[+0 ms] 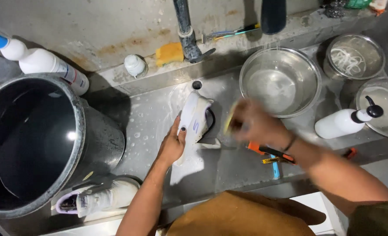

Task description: The person scrubs a white sneaker with purple accents using a brush and liquid soap in a stainless steel sink. They repeatedly apply soap, scrub the shoe, rinse the brush in a metal bowl, and rinse the shoe under running water. The shoe is handled one at a time and remains in the sink throughout the clip.

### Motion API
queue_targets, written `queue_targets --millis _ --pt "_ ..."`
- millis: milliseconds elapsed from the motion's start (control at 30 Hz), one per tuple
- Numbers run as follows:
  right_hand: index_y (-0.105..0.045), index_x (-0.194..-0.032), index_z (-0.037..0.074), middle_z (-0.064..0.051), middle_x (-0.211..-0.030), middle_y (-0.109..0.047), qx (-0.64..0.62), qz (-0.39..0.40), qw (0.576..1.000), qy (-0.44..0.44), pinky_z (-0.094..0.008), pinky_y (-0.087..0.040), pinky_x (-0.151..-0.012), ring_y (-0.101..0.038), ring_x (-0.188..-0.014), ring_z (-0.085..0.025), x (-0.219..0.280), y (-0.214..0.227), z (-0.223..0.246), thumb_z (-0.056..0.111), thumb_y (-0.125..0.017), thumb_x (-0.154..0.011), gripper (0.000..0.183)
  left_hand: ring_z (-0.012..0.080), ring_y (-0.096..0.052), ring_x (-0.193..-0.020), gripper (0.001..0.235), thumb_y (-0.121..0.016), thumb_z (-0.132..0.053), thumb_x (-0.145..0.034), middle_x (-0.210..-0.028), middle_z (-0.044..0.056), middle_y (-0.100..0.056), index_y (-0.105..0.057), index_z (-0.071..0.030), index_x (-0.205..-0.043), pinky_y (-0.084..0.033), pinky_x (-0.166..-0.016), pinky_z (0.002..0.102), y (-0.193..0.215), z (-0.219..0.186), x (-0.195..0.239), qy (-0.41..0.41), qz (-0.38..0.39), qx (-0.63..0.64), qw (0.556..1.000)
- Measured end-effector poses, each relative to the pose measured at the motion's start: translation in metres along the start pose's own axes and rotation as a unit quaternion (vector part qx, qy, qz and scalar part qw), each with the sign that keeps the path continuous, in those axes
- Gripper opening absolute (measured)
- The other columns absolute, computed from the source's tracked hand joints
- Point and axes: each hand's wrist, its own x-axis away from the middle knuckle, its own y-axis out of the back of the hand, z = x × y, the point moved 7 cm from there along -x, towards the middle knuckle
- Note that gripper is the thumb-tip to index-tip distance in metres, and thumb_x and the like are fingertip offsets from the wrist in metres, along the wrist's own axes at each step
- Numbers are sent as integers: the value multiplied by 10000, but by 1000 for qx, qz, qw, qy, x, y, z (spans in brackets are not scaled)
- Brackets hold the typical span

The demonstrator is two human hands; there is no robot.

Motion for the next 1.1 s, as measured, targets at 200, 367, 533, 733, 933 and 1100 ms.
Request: queue_targets --millis 200,367,533,733,933,1100 --pt "-716 -1364 221 -270 -1425 -618 135 -248 943 -173 -383 -306 -1109 -587 -1318 -397 -34 72 -189 685 -736 -810 724 415 -339 -1497 624 -213 -344 -1057 -1616 258 -346 -190 -145 -1647 -306 -1234 537 4 8 -2 2 4 4 1000" --pt "-609 -1419 375 -121 -1573 -442 -74 -212 951 -213 -482 -369 -1157 -404 -1446 -371 -26 84 -96 603 -775 -785 694 457 -390 -1454 635 -202 -398 -1061 -1561 306 -406 -203 -168 -1653 -363 -1179 577 10 41 -4 25 -8 0 1000" --pt "-699 -1130 158 -160 -1213 -596 -131 -246 937 212 -476 -545 -923 -601 -1161 -406 -62 -56 67 333 -842 -773 423 453 -461 -1391 616 -211 -382 -1058 -1502 295 -475 -231 -200 -1646 -418 -1121 583 9 46 -13 2 -30 -40 999" --pt "-692 -1088 100 -217 -1110 -606 44 -338 926 160 -531 -518 -864 -646 -1012 -428 -128 -35 -5 465 -824 -748 515 495 -439 -1395 616 -220 -385 -1062 -1517 331 -438 -242 -190 -1646 -398 -1133 613 7 57 -14 27 -36 -30 999" --pt "-692 -934 224 -90 -1052 -560 -142 -343 864 341 -462 -415 -934 -564 -963 -300 -139 -90 12 503 -765 -795 321 521 -388 -1406 620 -234 -392 -1054 -1568 335 -349 -250 -169 -1633 -378 -1124 642 8 60 -20 1 -59 -68 996" --pt "-585 -835 90 -132 -992 -441 -28 -393 887 240 -449 -409 -669 -483 -794 -318 -109 -12 29 194 -805 -796 247 385 -589 -647 664 -251 -357 -995 -775 236 -650 -237 -310 -1657 -420 -652 447 10 67 -28 130 -29 -49 990"
